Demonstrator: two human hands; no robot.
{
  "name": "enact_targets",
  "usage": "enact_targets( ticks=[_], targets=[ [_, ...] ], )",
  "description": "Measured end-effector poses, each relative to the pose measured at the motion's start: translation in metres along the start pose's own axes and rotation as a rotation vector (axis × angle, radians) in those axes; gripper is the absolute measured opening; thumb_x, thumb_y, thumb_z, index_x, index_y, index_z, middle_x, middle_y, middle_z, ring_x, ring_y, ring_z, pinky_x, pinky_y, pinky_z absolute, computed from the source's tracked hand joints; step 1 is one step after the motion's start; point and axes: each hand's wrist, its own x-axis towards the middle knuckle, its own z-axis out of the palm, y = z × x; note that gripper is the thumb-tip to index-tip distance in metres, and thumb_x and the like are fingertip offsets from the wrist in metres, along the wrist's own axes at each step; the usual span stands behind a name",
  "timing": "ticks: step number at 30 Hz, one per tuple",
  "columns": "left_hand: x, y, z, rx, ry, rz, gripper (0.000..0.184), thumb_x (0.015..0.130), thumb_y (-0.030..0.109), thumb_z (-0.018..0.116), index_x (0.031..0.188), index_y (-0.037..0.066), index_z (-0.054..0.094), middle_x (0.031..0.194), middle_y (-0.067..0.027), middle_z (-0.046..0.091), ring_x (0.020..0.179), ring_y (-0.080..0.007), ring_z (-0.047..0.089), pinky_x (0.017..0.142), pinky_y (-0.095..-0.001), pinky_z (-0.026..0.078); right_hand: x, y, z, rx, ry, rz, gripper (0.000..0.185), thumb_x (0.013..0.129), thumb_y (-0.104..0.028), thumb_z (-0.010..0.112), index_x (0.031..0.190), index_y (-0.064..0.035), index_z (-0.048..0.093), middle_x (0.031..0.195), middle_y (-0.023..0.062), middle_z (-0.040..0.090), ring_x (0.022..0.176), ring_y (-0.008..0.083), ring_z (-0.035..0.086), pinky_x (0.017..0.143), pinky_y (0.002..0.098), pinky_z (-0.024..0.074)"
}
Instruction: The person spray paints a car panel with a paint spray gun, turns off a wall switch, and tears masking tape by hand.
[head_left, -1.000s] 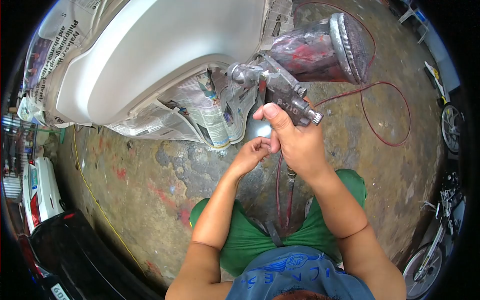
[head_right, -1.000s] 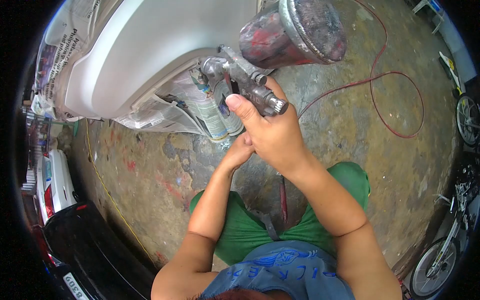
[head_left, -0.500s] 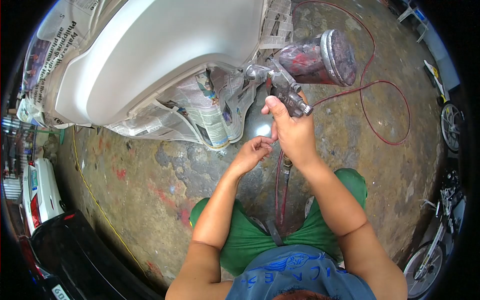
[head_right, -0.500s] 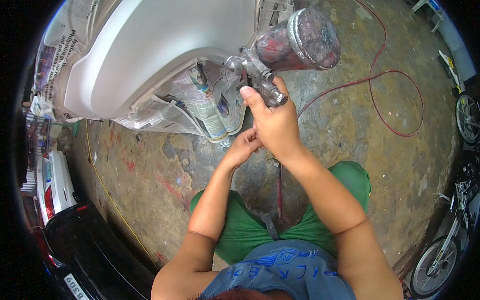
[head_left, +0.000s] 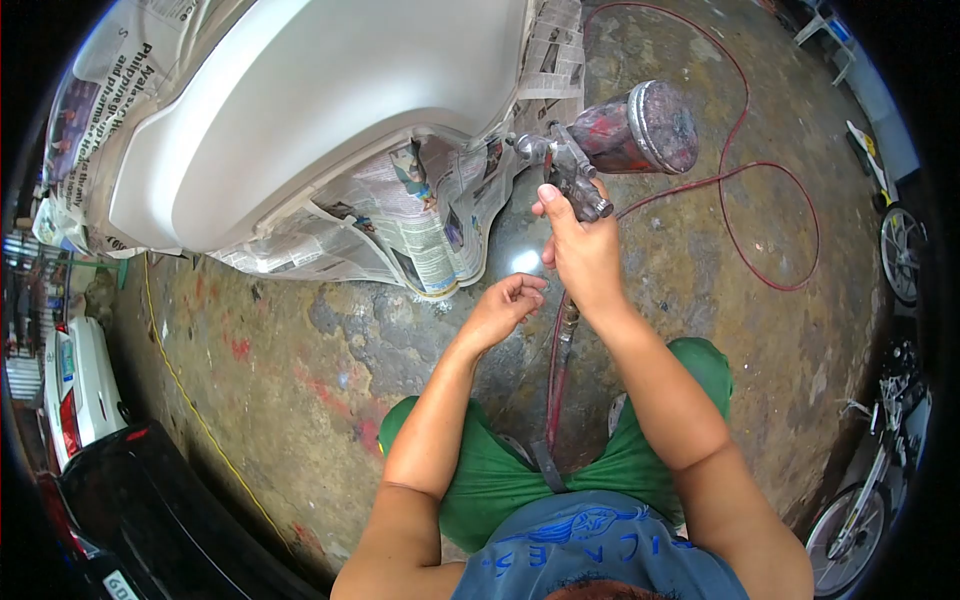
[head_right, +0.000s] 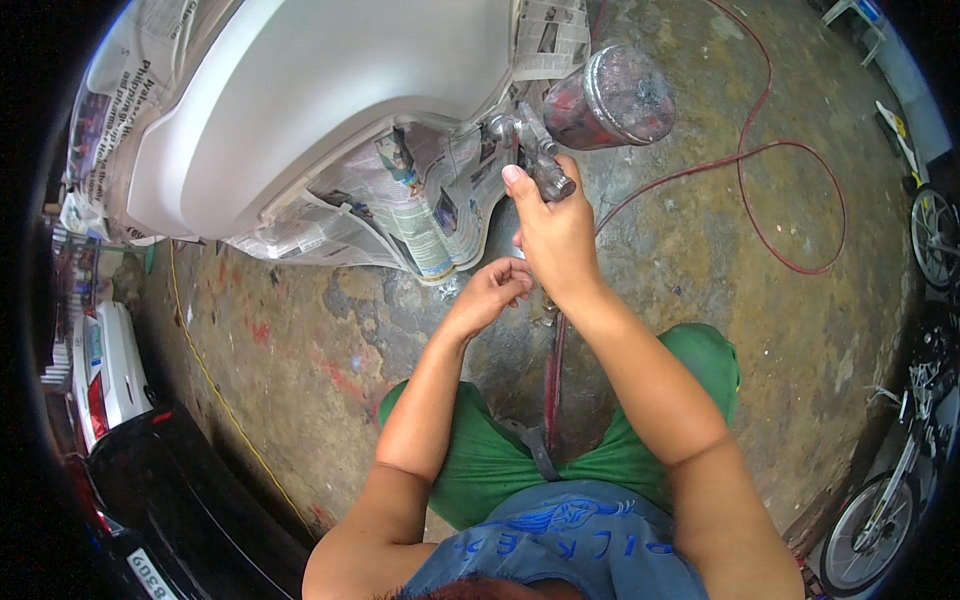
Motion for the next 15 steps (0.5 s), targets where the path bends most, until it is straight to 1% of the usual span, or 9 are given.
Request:
enact_targets(
  ticks=[4,7,9,10,13,14,15],
  targets=[
    [-0.004,0.004,0.002,-0.009,0.008,-0.009,0.032,0.094,0.009,0.063,0.124,0.001,0.062,0.099,-0.0025,0.066,0.087,-0.0114,0.061,0.076,-0.0254,0.049,0.000,0.000,0.005,0.006,0.005,-0.011,0.034,0.097,-0.033,0.071,0.106,-0.0033,0.055,0.081,0.0025,0.063,0.051,0.0082,0.051,0.045,0.0251,0.0427],
    [-0.004,0.001,-0.001,0.006,0.007,-0.006,0.031,0.094,0.009,0.063,0.124,0.001,0.062,0.098,-0.0019,0.066,0.086,-0.0110,0.061,0.076,-0.0249,0.049,-0.008,-0.006,0.009,0.034,-0.063,-0.054,0.030,0.099,-0.028,0.068,0.109,-0.0035,0.055,0.086,0.0050,0.066,0.047,0.0071,0.051,0.042,0.0231,0.0413],
    [-0.005,-0.001,-0.004,0.034,-0.002,0.001,0.032,0.094,0.009,0.063,0.124,0.001,0.062,0.098,-0.0015,0.066,0.086,-0.0104,0.060,0.076,-0.0252,0.049,-0.017,-0.012,0.011,-0.006,-0.094,-0.079,0.034,0.097,-0.030,0.071,0.113,-0.0034,0.057,0.082,0.0038,0.066,0.057,0.0098,0.056,0.053,0.0269,0.0460],
    [-0.006,0.001,-0.003,0.041,0.026,0.029,0.032,0.094,0.009,0.063,0.125,0.001,0.062,0.100,-0.0021,0.066,0.088,-0.0114,0.061,0.078,-0.0263,0.049,-0.022,-0.014,0.012,-0.026,-0.109,-0.092,0.036,0.096,-0.030,0.073,0.114,-0.0034,0.058,0.080,0.0032,0.066,0.063,0.0112,0.058,0.058,0.0288,0.0483],
    [-0.015,0.009,0.002,0.028,0.088,0.141,0.032,0.094,0.009,0.062,0.126,0.001,0.062,0.107,-0.0043,0.068,0.097,-0.0144,0.063,0.085,-0.0295,0.050,-0.035,-0.017,0.022,-0.007,-0.168,-0.207,0.038,0.095,-0.029,0.074,0.118,-0.0036,0.058,0.086,0.0073,0.070,0.074,0.0162,0.065,0.067,0.0321,0.0523],
    [-0.021,0.017,0.005,0.001,0.093,0.197,0.032,0.094,0.009,0.062,0.126,0.001,0.062,0.109,-0.0052,0.069,0.100,-0.0156,0.063,0.089,-0.0306,0.050,-0.038,-0.016,0.026,-0.037,-0.172,-0.299,0.038,0.094,-0.028,0.075,0.119,-0.0041,0.058,0.091,0.0109,0.072,0.081,0.0191,0.069,0.072,0.0341,0.0541],
    [-0.023,0.021,0.006,-0.025,0.097,0.252,0.032,0.094,0.009,0.061,0.125,0.002,0.062,0.112,-0.0062,0.069,0.104,-0.0167,0.064,0.092,-0.0317,0.050,-0.042,-0.018,0.027,-0.039,-0.208,-0.283,0.039,0.094,-0.028,0.075,0.119,-0.0040,0.058,0.091,0.0115,0.072,0.082,0.0193,0.069,0.072,0.0341,0.0542]
  ],
)
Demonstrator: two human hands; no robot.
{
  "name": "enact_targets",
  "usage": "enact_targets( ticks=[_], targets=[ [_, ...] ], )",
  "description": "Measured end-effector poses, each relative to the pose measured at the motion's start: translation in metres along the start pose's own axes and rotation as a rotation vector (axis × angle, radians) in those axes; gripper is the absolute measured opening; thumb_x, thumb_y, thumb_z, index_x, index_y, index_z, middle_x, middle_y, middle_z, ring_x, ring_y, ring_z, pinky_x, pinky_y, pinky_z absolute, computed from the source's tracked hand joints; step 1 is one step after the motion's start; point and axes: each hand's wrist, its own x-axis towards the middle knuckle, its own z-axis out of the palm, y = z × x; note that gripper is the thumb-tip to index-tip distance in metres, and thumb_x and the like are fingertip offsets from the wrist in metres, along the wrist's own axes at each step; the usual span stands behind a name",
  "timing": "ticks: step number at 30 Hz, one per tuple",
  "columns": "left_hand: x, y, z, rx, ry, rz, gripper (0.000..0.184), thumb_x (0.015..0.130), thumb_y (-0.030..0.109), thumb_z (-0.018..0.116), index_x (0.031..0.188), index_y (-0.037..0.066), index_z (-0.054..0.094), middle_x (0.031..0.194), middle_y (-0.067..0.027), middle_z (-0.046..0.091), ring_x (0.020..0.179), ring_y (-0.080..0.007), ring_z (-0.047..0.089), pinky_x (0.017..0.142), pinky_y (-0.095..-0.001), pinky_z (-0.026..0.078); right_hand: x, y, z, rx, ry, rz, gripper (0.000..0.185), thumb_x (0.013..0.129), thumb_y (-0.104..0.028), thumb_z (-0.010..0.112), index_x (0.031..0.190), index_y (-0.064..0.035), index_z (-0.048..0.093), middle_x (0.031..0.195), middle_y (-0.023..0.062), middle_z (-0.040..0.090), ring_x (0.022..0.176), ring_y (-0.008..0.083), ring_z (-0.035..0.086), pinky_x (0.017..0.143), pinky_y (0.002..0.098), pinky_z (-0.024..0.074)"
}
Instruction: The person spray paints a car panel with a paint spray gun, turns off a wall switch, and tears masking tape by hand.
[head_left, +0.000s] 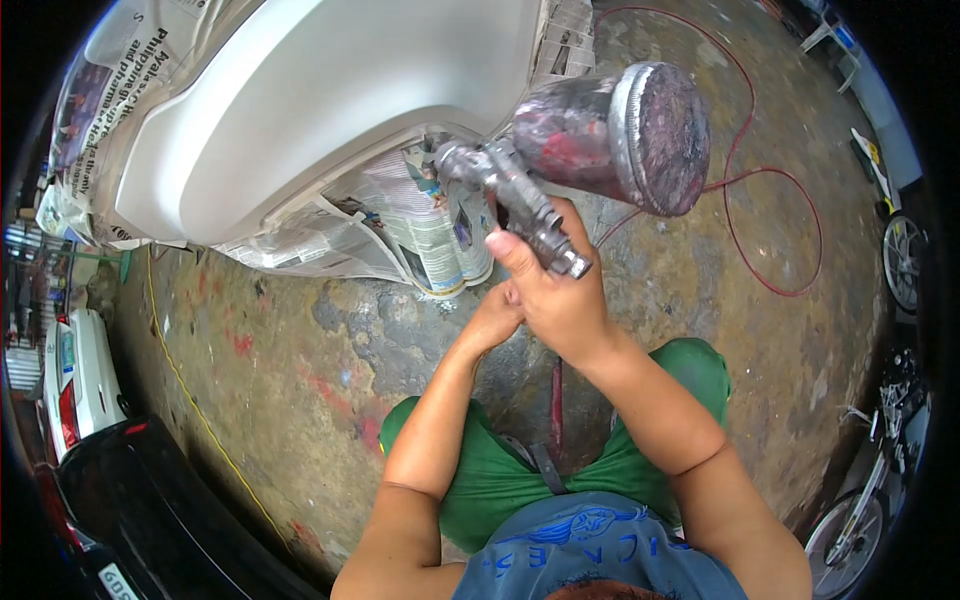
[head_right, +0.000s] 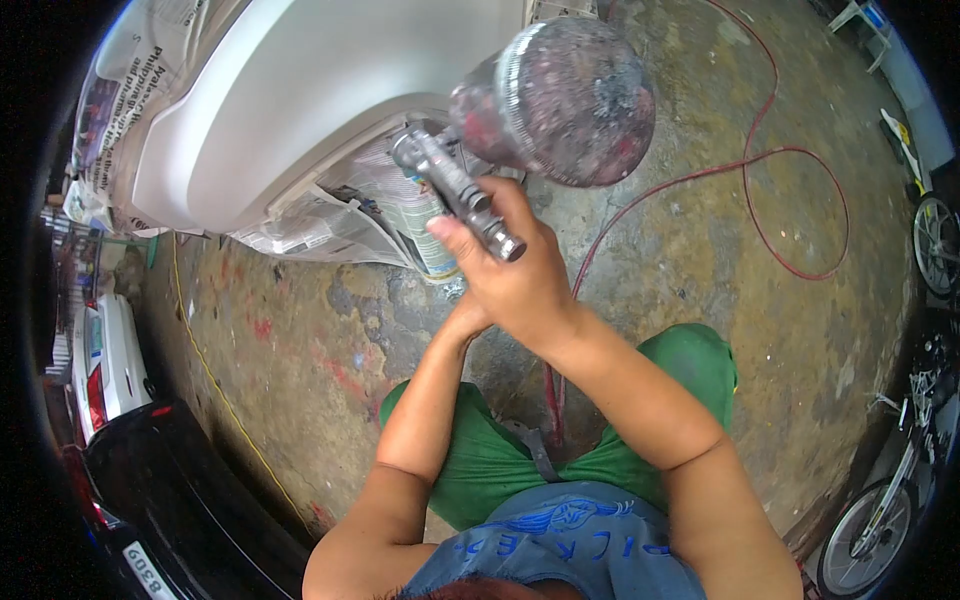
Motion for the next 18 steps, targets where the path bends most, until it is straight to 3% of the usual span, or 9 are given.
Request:
enact_targets(
  ticks=[4,12,18],
  targets=[
    [0.007,-0.018,-0.005,0.043,-0.021,0.063,0.030,0.094,0.010,0.061,0.122,0.002,0.063,0.114,-0.0064,0.069,0.106,-0.0170,0.063,0.094,-0.0319,0.049,-0.007,-0.020,0.003,0.013,-0.112,0.054,0.041,0.093,-0.027,0.076,0.121,-0.0031,0.057,0.093,0.0140,0.072,0.084,0.0197,0.071,0.074,0.0342,0.0543],
    [0.010,-0.029,-0.006,0.016,-0.013,0.020,0.025,0.094,0.011,0.061,0.117,0.002,0.065,0.111,-0.0055,0.069,0.105,-0.0165,0.063,0.093,-0.0317,0.049,-0.003,-0.034,-0.001,0.028,-0.109,0.110,0.041,0.094,-0.028,0.074,0.121,-0.0019,0.056,0.092,0.0114,0.070,0.082,0.0158,0.067,0.073,0.0318,0.0527],
    [0.020,-0.024,0.002,-0.001,-0.051,-0.122,0.013,0.095,0.015,0.063,0.102,0.004,0.065,0.093,0.0005,0.064,0.085,-0.0099,0.056,0.076,-0.0270,0.047,0.002,-0.016,-0.022,0.097,0.099,0.142,0.035,0.096,-0.023,0.072,0.120,-0.0018,0.058,0.096,0.0033,0.068,0.079,0.0113,0.061,0.071,0.0279,0.0516]
  ],
)
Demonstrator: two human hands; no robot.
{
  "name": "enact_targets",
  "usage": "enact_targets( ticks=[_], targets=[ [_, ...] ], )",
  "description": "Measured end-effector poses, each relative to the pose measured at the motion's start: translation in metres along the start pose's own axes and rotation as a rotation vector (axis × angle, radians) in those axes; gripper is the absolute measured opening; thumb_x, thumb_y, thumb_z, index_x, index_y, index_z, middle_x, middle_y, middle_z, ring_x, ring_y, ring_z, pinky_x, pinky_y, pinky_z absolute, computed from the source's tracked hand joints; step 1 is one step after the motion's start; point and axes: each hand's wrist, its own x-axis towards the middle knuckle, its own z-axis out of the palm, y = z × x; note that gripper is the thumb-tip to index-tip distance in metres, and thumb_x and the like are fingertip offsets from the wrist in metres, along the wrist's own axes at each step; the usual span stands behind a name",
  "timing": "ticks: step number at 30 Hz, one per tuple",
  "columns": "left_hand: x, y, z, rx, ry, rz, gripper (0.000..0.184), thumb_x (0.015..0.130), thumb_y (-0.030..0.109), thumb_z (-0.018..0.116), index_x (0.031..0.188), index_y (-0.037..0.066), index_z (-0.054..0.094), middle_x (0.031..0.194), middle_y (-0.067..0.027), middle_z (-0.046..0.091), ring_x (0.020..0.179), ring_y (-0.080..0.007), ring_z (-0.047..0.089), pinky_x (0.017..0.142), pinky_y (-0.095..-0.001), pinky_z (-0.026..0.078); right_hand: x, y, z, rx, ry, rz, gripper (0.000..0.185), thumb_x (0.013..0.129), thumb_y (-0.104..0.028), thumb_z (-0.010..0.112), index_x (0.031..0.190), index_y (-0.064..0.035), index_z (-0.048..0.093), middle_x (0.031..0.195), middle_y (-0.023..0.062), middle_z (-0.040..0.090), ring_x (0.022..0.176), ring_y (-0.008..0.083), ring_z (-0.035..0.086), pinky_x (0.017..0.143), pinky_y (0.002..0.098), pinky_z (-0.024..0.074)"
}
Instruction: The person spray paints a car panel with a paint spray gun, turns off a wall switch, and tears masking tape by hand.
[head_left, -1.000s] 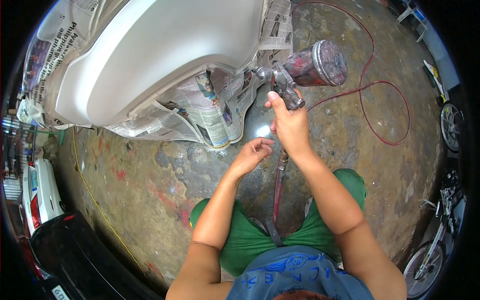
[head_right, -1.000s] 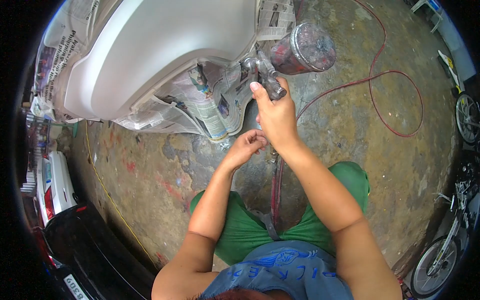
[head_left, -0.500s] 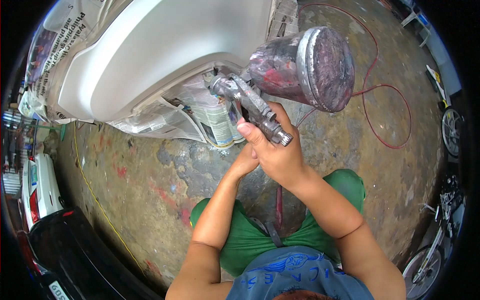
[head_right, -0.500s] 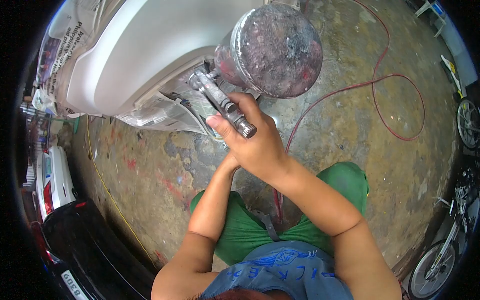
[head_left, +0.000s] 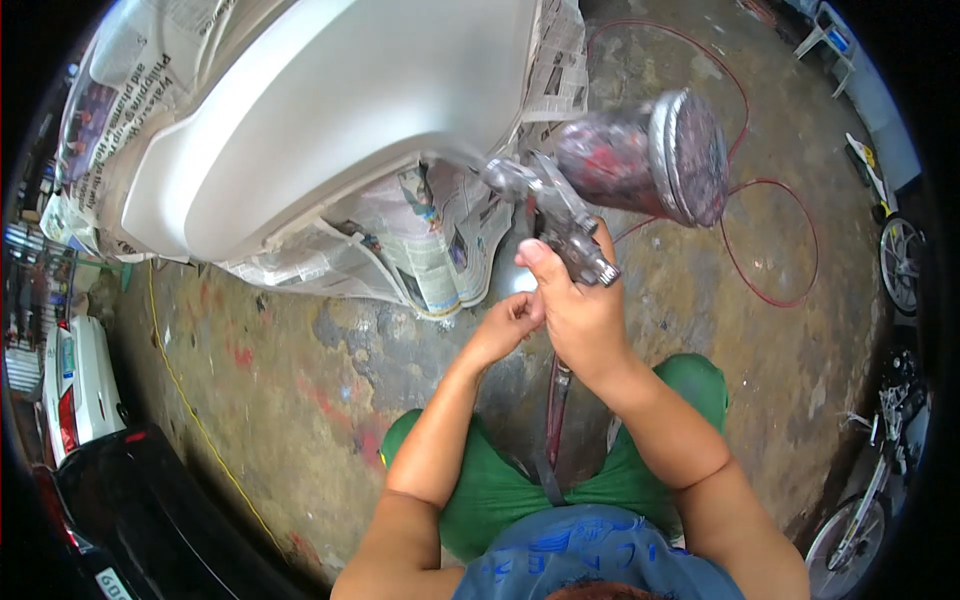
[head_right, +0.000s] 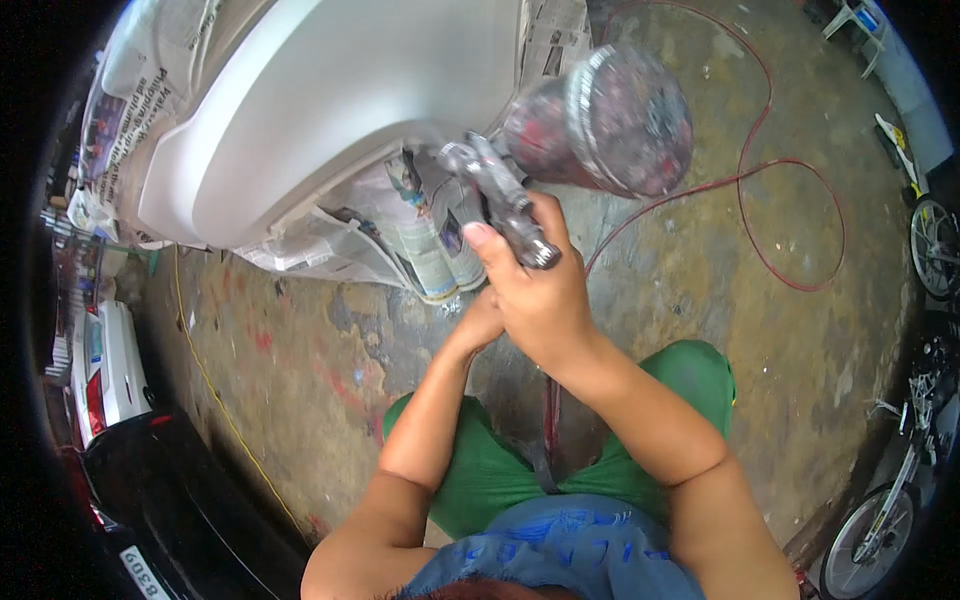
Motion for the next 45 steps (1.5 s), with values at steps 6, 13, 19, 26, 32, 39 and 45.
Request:
enact_targets(
  ticks=[6,13,19,26,32,39,45],
  targets=[
    [0.007,-0.042,0.019,-0.075,-0.027,-0.156,0.013,0.097,0.016,0.068,0.097,0.003,0.066,0.084,-0.0003,0.065,0.072,-0.0093,0.058,0.067,-0.0264,0.049,-0.003,-0.007,-0.037,0.126,-0.008,0.172,0.041,0.099,-0.014,0.066,0.135,-0.0003,0.052,0.120,0.0064,0.066,0.070,0.0063,0.057,0.060,0.0227,0.0497],
    [-0.115,-0.026,0.087,-0.138,0.103,-0.638,0.019,0.104,0.017,0.055,0.106,0.001,0.066,0.080,-0.0042,0.067,0.067,-0.0128,0.063,0.064,-0.0285,0.052,0.008,-0.083,-0.075,0.030,0.128,0.237,0.048,0.097,-0.009,0.066,0.142,-0.0031,0.050,0.121,0.0048,0.066,0.080,0.0078,0.061,0.061,0.0228,0.0529],
    [-0.282,0.080,0.144,0.005,0.112,-0.698,0.030,0.101,0.021,0.056,0.120,0.001,0.066,0.088,-0.0118,0.069,0.077,-0.0174,0.068,0.072,-0.0323,0.055,0.013,-0.226,-0.117,-0.360,0.031,0.313,0.042,0.096,-0.011,0.067,0.136,-0.0029,0.057,0.111,0.0063,0.071,0.085,0.0097,0.063,0.064,0.0260,0.0532],
    [-0.449,0.260,0.162,0.539,0.257,-0.767,0.059,0.094,0.046,0.063,0.136,0.005,0.059,0.137,-0.0223,0.060,0.126,-0.0400,0.057,0.105,-0.0471,0.047,0.002,-0.364,-0.115,-0.365,-0.176,0.470,0.049,0.096,-0.015,0.067,0.141,0.0002,0.053,0.132,0.0142,0.062,0.101,0.0176,0.065,0.080,0.0307,0.0565],
    [-0.553,0.269,0.215,-0.690,0.735,-0.899,0.082,0.094,0.059,0.055,0.155,0.007,0.038,0.150,-0.0252,0.048,0.138,-0.0395,0.047,0.115,-0.0436,0.038,-0.045,-0.371,-0.104,-0.365,-0.340,0.420,0.044,0.098,-0.019,0.066,0.136,-0.0001,0.053,0.110,0.0063,0.062,0.080,0.0153,0.067,0.066,0.0307,0.0571],
    [-0.624,0.265,0.202,-1.156,0.837,-0.679,0.072,0.097,0.057,0.053,0.146,0.004,0.050,0.140,-0.0219,0.058,0.128,-0.0335,0.057,0.106,-0.0452,0.044,-0.066,-0.336,-0.021,-0.532,-0.266,0.606,0.038,0.097,-0.032,0.067,0.115,0.0007,0.061,0.085,0.0063,0.060,0.054,0.0192,0.064,0.050,0.0321,0.0551],
    [-0.711,0.137,0.113,-0.446,0.843,-0.736,0.069,0.098,0.056,0.051,0.142,0.002,0.055,0.134,-0.0185,0.064,0.123,-0.0310,0.061,0.103,-0.0459,0.046,-0.050,-0.225,0.018,-0.555,-0.083,0.593,0.051,0.098,-0.039,0.066,0.132,-0.0038,0.050,0.112,0.0137,0.063,0.051,0.0215,0.062,0.043,0.0334,0.0526]
  ],
)
